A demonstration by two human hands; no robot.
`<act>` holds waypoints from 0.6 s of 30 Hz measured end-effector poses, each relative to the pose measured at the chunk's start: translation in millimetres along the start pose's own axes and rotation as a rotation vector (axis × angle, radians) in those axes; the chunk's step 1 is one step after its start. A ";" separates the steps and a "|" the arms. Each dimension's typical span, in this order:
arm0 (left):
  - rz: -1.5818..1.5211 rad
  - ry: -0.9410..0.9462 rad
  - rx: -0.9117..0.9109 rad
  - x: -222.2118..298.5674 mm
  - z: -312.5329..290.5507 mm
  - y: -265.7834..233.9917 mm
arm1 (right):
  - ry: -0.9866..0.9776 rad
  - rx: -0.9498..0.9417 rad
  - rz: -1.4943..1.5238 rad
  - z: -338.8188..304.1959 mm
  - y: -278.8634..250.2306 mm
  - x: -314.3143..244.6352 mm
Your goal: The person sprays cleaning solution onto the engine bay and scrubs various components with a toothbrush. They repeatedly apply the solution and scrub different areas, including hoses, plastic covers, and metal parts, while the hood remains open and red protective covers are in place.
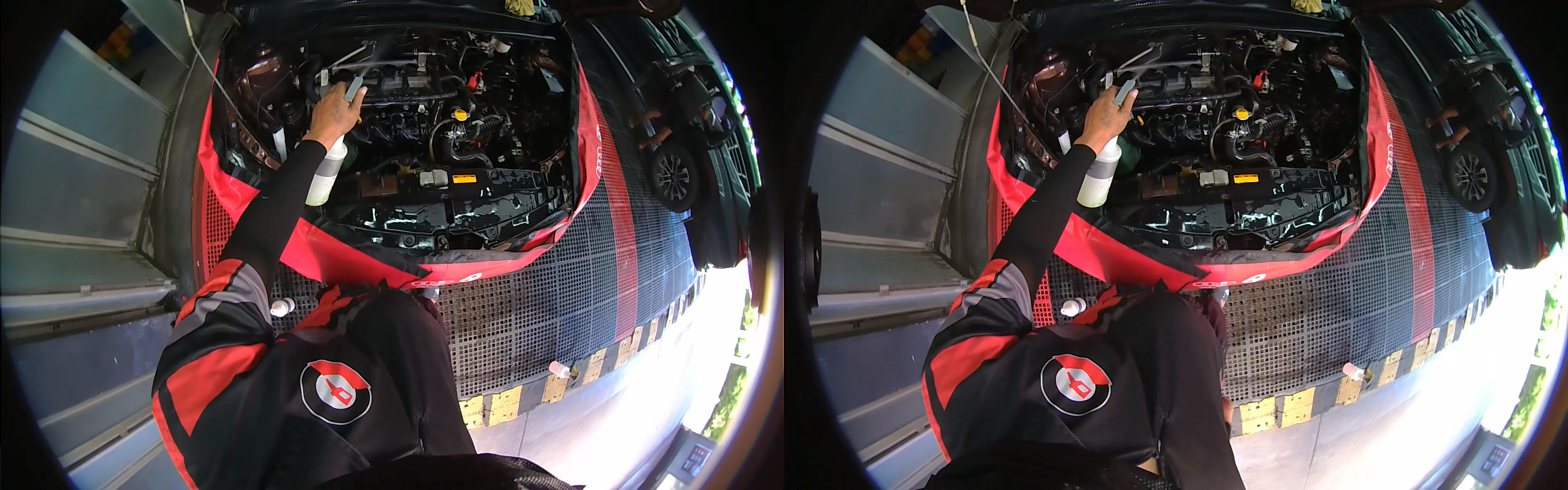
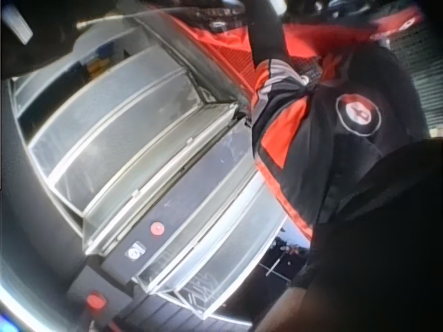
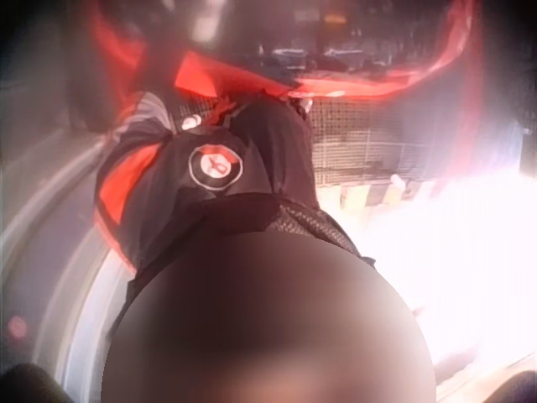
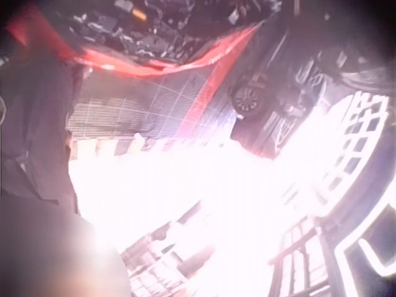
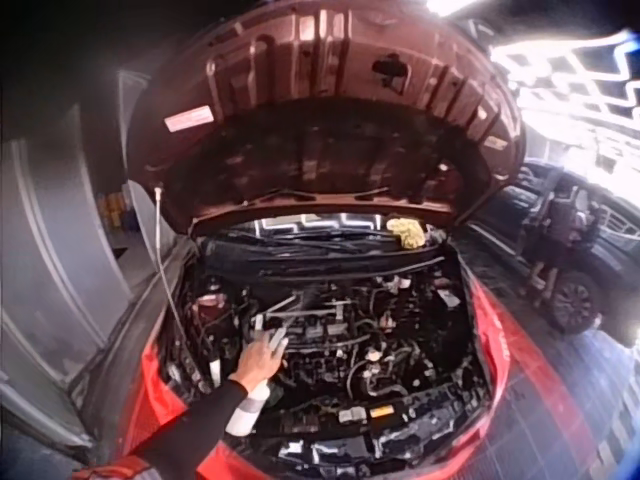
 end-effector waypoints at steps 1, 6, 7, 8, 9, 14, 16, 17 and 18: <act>0.008 -0.022 0.013 4.3 -5.0 -0.2 | -0.084 0.017 0.026 9.8 -21.9 -15.1; 0.012 -0.028 0.067 26.8 -21.2 -10.6 | 0.194 -0.027 0.410 65.3 -177.1 -124.6; -0.003 -0.072 0.061 31.1 -23.7 -13.8 | 0.024 0.066 0.224 76.2 -198.0 -149.2; -0.019 -0.116 0.052 36.2 -27.1 -16.7 | 0.160 0.035 0.164 81.2 -223.9 -164.3; 0.000 -0.123 0.059 42.4 -30.8 -19.2 | 0.228 0.009 0.323 91.1 -239.9 -179.5; 0.000 -0.093 0.153 74.0 -43.1 -39.1 | 0.114 -0.102 0.251 137.7 -274.6 -213.3; -0.029 -0.135 0.132 88.0 -49.4 -44.5 | 0.088 -0.174 0.212 154.8 -271.8 -218.0; -0.011 -0.137 0.124 94.0 -49.4 -47.4 | 0.116 -0.201 0.220 162.0 -267.1 -219.9; 0.006 -0.155 0.100 99.8 -50.5 -49.0 | 0.149 -0.226 0.228 167.5 -261.7 -221.1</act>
Point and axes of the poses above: each hand's wrist, its own z-axis towards the middle knuckle, its own y-axis out of the palm, x = y × z, the point moved 1 cm from there along z, towards the middle knuckle, and after that the axes turned 13 degrees about y, right-handed, at the moved point
